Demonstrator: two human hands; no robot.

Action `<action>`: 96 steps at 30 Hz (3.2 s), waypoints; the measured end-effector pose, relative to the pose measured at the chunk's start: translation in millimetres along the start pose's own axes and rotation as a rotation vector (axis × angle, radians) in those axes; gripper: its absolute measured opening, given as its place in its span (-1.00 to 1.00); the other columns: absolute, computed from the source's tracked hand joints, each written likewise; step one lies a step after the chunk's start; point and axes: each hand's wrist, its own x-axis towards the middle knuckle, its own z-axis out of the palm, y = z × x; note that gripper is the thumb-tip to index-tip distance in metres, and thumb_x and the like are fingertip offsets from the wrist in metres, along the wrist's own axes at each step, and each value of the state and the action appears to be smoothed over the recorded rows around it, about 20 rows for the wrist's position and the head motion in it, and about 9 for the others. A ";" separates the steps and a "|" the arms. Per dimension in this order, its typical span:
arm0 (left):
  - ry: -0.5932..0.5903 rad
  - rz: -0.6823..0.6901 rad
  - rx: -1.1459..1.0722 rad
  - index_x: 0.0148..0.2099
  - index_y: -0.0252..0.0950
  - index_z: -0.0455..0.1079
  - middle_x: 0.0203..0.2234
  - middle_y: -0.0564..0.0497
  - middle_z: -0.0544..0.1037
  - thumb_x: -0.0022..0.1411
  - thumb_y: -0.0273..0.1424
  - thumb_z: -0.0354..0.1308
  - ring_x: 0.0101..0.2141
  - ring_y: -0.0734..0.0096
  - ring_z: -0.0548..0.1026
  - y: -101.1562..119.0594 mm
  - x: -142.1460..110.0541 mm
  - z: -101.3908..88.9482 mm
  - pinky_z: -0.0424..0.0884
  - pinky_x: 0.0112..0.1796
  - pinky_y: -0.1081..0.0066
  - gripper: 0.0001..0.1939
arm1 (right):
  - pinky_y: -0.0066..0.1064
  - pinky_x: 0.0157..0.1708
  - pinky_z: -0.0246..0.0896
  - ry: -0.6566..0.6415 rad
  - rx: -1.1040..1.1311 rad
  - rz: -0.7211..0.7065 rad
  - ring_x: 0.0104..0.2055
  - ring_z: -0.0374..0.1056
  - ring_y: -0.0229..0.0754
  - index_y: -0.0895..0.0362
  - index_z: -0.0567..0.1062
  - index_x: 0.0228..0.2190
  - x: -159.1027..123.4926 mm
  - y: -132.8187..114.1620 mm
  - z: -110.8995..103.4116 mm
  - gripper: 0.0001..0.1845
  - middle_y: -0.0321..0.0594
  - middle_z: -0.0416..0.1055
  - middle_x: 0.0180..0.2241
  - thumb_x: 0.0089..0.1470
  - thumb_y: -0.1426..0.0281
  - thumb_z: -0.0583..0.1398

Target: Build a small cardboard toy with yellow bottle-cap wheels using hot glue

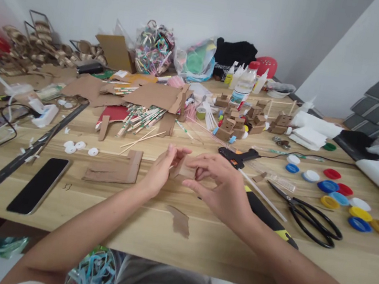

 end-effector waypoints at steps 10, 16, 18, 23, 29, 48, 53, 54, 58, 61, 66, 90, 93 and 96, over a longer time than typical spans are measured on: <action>-0.065 0.216 0.139 0.13 -0.24 0.62 0.17 -0.22 0.63 0.22 0.33 0.11 0.26 -0.02 0.49 -12.6 -15.5 0.7 0.29 0.34 0.07 -0.18 | -0.20 -0.29 0.61 0.119 0.192 0.175 -0.38 0.50 -0.15 0.04 0.57 -0.25 2.4 9.1 15.8 -0.59 -0.15 0.57 -0.23 0.02 0.04 0.47; -0.040 0.182 0.009 0.03 -0.25 0.64 0.15 -0.22 0.65 0.07 0.42 0.15 0.23 -0.05 0.51 -18.6 -11.3 4.4 0.32 0.30 0.09 -0.11 | -0.25 -0.28 0.64 0.008 0.161 0.159 -0.35 0.56 -0.16 0.02 0.57 -0.16 1.8 5.0 7.5 -0.71 -0.17 0.56 -0.19 0.10 0.21 0.43; -0.067 0.103 -0.072 -0.09 -0.25 0.65 0.05 -0.21 0.70 -0.01 0.45 0.19 0.15 -0.08 0.56 -17.9 -10.6 3.9 0.43 0.20 0.06 -0.12 | -0.29 -0.32 0.61 -0.062 0.094 0.124 -0.41 0.53 -0.21 0.01 0.58 -0.16 5.2 2.6 -0.3 -0.79 -0.17 0.56 -0.17 0.15 0.28 0.38; -0.144 -0.067 -0.282 -0.36 -0.23 0.57 -0.29 -0.10 0.73 -0.15 0.39 0.36 -0.05 0.00 0.64 -15.1 -12.9 5.3 0.53 0.03 0.11 -0.26 | -0.40 -0.44 0.45 -0.175 -0.090 0.032 -0.47 0.42 -0.25 0.03 0.56 -0.26 17.6 -1.7 -13.6 -0.89 -0.24 0.56 -0.31 0.15 0.45 0.34; -0.207 -0.102 -0.276 -0.32 -0.23 0.58 -0.30 -0.10 0.70 -0.08 0.36 0.35 -0.06 0.00 0.64 -10.6 -13.8 2.4 0.52 0.06 0.06 -0.29 | -0.45 -0.47 0.29 -0.305 -0.091 0.022 -0.52 0.32 -0.29 0.04 0.46 -0.36 24.4 -2.7 -18.2 -0.84 -0.33 0.56 -0.41 0.12 0.48 0.34; -0.204 0.371 1.333 -0.08 -0.19 0.54 0.06 -0.18 0.61 0.25 -0.48 0.31 0.13 -0.02 0.54 -13.4 -7.8 -37.8 0.20 0.32 -0.16 -0.81 | -0.21 -0.35 0.36 -0.291 -0.183 0.018 -0.36 0.43 -0.09 -0.04 0.41 -0.47 49.5 36.9 -31.2 -0.75 -0.18 0.67 -0.18 0.17 0.19 0.30; -0.239 0.296 1.232 -0.22 -0.16 0.57 -0.02 -0.08 0.66 0.27 -0.52 0.25 0.07 0.08 0.58 -10.3 -2.1 -45.9 0.22 0.32 -0.12 -0.86 | -0.23 -0.37 0.33 -0.303 -0.190 0.025 -0.41 0.37 -0.14 -0.04 0.43 -0.47 51.5 39.7 -30.4 -0.75 -0.19 0.67 -0.18 0.16 0.19 0.31; -0.240 0.278 1.198 -0.23 -0.16 0.58 -0.01 -0.07 0.67 0.27 -0.51 0.25 0.07 0.09 0.58 -9.8 -0.9 -47.3 0.20 0.33 -0.12 -0.86 | -0.24 -0.38 0.31 -0.304 -0.191 0.029 -0.43 0.35 -0.15 -0.03 0.42 -0.47 51.9 40.2 -30.2 -0.75 -0.19 0.67 -0.19 0.16 0.19 0.31; -0.261 0.182 1.031 -0.27 -0.16 0.60 -0.06 -0.04 0.73 0.22 -0.46 0.30 0.05 0.08 0.61 -9.5 5.6 -52.3 0.25 0.29 -0.07 -0.92 | -0.27 -0.44 0.22 -0.306 -0.183 0.051 -0.45 0.28 -0.17 -0.03 0.43 -0.46 52.7 41.3 -29.5 -0.73 -0.18 0.66 -0.21 0.16 0.13 0.30; -0.289 0.095 0.875 -0.29 -0.19 0.60 -0.18 -0.03 0.76 0.23 -0.37 0.30 -0.10 0.15 0.65 -12.0 12.5 -57.1 0.43 0.10 0.12 -0.95 | -0.29 -0.46 0.17 -0.336 -0.151 0.036 -0.44 0.29 -0.17 0.00 0.43 -0.46 52.5 41.9 -29.3 -0.72 -0.16 0.65 -0.23 0.16 0.13 0.31; -0.345 0.034 0.749 -0.27 -0.23 0.59 -0.28 -0.03 0.75 0.27 -0.31 0.23 -0.28 0.25 0.63 -15.5 21.9 -66.0 0.49 -0.14 0.28 -0.85 | -0.32 -0.50 0.11 -0.329 -0.149 0.062 -0.46 0.25 -0.21 0.02 0.45 -0.42 52.6 44.9 -29.7 -0.72 -0.17 0.62 -0.29 0.14 0.13 0.34; 0.019 0.070 1.244 0.05 -0.14 0.54 -0.10 -0.02 0.74 0.24 -0.48 0.29 0.02 0.07 0.64 -7.0 11.2 -49.5 0.16 0.30 -0.09 -0.67 | -0.14 -0.07 0.26 -0.562 -0.557 -0.056 0.00 0.36 0.15 0.06 0.45 -0.10 58.3 70.4 0.7 -0.66 -0.05 0.52 -0.16 0.06 0.37 0.33; 0.026 0.081 1.248 0.01 -0.12 0.55 -0.10 0.00 0.74 0.24 -0.47 0.28 0.00 0.08 0.64 -7.5 11.2 -48.7 0.15 0.31 -0.10 -0.71 | -0.18 -0.10 0.23 -0.586 -0.546 -0.038 -0.02 0.36 0.13 0.08 0.44 -0.12 58.6 72.1 13.1 -0.70 -0.05 0.50 -0.19 0.06 0.42 0.30; 0.028 0.088 1.247 -0.05 -0.12 0.56 -0.12 0.01 0.74 0.24 -0.47 0.28 -0.02 0.08 0.64 -7.7 11.2 -48.6 0.15 0.31 -0.11 -0.76 | -0.21 -0.13 0.21 -0.571 -0.562 -0.054 -0.08 0.36 0.09 0.07 0.44 -0.17 58.0 73.6 17.0 -0.77 -0.06 0.49 -0.22 0.09 0.45 0.25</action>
